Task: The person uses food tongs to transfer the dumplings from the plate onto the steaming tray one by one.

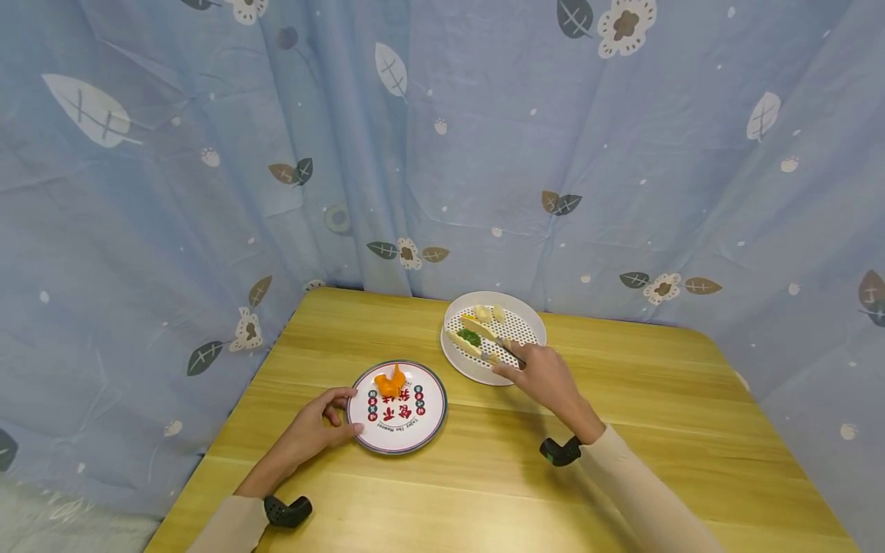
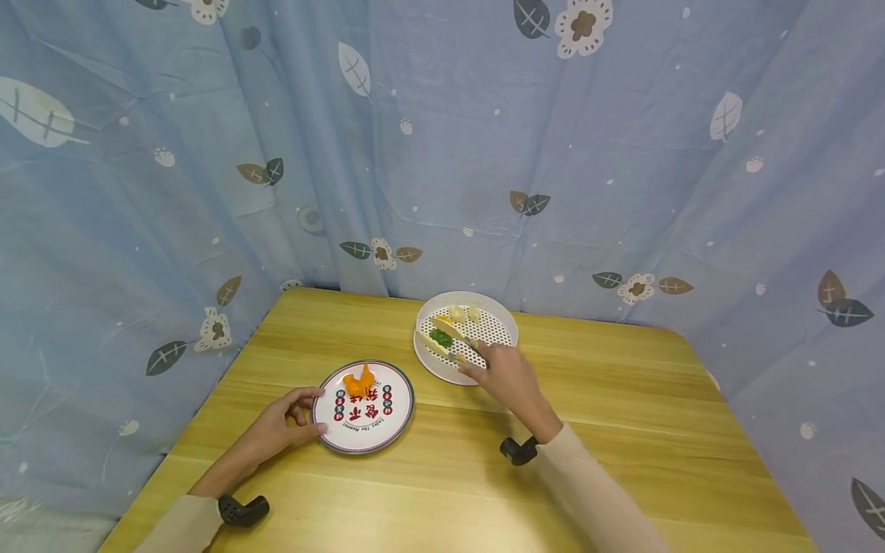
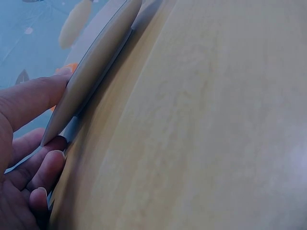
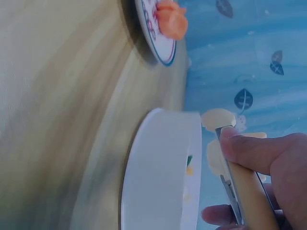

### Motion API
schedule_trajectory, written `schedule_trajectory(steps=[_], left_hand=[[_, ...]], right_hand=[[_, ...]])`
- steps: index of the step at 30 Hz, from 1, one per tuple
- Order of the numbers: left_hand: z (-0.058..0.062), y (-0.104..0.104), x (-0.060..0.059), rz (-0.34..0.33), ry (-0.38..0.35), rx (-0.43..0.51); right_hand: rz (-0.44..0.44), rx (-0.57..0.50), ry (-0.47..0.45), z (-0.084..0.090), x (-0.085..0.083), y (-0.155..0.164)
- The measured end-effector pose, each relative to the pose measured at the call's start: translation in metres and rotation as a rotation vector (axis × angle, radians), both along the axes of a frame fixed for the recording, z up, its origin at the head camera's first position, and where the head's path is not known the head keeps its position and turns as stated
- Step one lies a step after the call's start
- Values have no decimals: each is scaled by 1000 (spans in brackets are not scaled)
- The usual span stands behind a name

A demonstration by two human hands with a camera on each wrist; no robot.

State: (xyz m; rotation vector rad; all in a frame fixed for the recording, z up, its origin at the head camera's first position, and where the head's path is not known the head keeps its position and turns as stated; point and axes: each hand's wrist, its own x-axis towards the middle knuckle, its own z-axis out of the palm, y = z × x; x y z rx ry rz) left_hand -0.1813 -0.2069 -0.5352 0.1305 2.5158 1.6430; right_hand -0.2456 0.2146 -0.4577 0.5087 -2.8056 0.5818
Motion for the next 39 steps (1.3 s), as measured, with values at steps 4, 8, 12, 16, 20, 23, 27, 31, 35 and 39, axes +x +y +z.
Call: schedule_trajectory(steps=[4,8,12,16,20,23,27,31,35,39], left_hand=[[0,0,0,0,0,1],[0,0,0,5,-3,0],[1,0,0,8,-4,-3],[1,1,0,9,-5,-6],[0,1,0,9,-3,-8],[0,1,0,7,-3,-8],[1,0,0,5,1,-11],[1,0,0,3,4,-11],[1,1,0,6,1,-15],[0,1,0,11,-1,-13]], right_hand=[[29,-8,15,-1,8,-8],[67,-3,28,-5,15,-17],[98,6,38,-9,22,-27],[122,-6,25,-12,29,-35],[174,-15,21,-16,35,-40],[213,-6,35,-20,39,-42],[226,-1,28,-24,45,-46],[221,0,-6,-27,48,-49],[221,13,-16,-30,49,-50],[199,16,-9,-29,51,-48]])
